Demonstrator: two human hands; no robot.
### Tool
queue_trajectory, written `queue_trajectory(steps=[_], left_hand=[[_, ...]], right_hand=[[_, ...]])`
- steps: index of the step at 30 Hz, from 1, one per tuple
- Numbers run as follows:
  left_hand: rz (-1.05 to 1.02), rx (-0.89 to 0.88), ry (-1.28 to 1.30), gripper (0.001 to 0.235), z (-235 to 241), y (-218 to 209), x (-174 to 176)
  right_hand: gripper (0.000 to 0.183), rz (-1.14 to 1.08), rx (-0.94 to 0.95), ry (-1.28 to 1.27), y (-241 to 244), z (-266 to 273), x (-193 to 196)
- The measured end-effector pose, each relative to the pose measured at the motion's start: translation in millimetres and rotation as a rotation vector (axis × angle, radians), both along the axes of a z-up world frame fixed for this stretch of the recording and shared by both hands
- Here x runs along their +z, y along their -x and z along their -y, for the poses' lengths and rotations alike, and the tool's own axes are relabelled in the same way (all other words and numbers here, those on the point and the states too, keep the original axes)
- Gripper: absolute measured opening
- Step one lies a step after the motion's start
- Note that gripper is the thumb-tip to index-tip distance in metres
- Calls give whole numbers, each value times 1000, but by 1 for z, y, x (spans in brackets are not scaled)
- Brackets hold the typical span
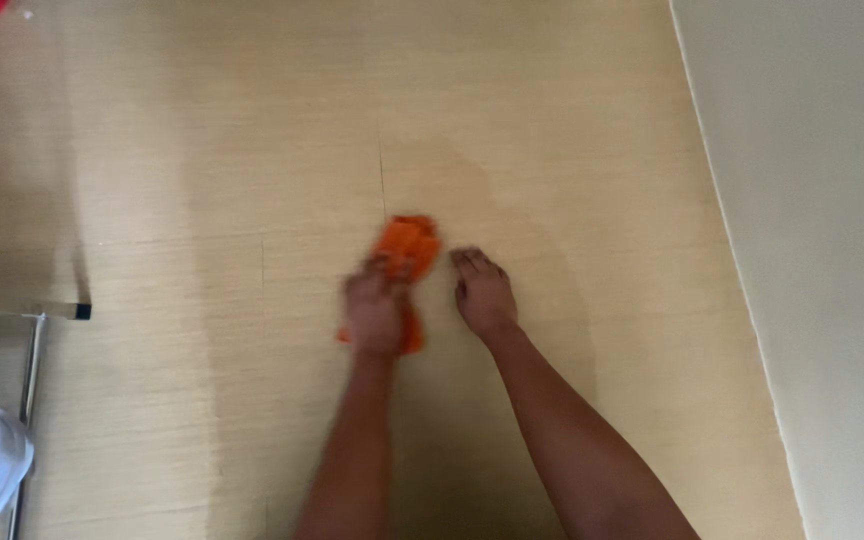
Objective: The person wipes the floor by hand using a cloth, moving it across the light-colored wooden surface near a door and a red object.
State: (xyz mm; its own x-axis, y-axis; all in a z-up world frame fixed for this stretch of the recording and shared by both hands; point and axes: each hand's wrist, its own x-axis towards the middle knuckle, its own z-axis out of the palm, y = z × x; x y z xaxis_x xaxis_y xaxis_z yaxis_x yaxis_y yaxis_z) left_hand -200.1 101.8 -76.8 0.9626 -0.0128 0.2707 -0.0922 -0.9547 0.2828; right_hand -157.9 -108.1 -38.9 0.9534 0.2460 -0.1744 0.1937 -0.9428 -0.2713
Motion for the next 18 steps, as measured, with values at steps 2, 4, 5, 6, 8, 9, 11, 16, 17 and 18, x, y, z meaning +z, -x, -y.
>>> queue_trajectory(steps=[2, 4, 5, 6, 8, 9, 11, 16, 17, 18], left_hand=[[157, 197, 103, 31, -52, -12, -26], [99, 339, 90, 34, -101, -7, -19], [43, 480, 75, 40, -127, -7, -16], [47, 483, 70, 40, -145, -5, -13], [-123, 900, 38, 68, -181, -3, -6], [-120, 900, 37, 68, -172, -5, 7], [-472, 879, -91, 65, -156, -9, 32], [212, 390, 544, 47, -27, -31, 57], [67, 267, 361, 46, 1, -34, 57], [71, 267, 361, 46, 26, -33, 57]], right_hand=[[49, 44, 28, -43, -3, 6, -5], [52, 15, -8, 27, -4, 21, -16], [55, -12, -45, 94, -7, 28, -22], [55, -9, -42, 89, -6, 29, -12], [66, -176, -54, 146, -6, 34, 10], [66, -174, -54, 143, -6, 35, 12], [64, -169, -4, 218, -6, 35, 16], [60, -49, 51, 222, -2, 10, -3], [60, 28, 73, 184, -3, 5, -11], [60, 32, 73, 184, -5, -3, -12]])
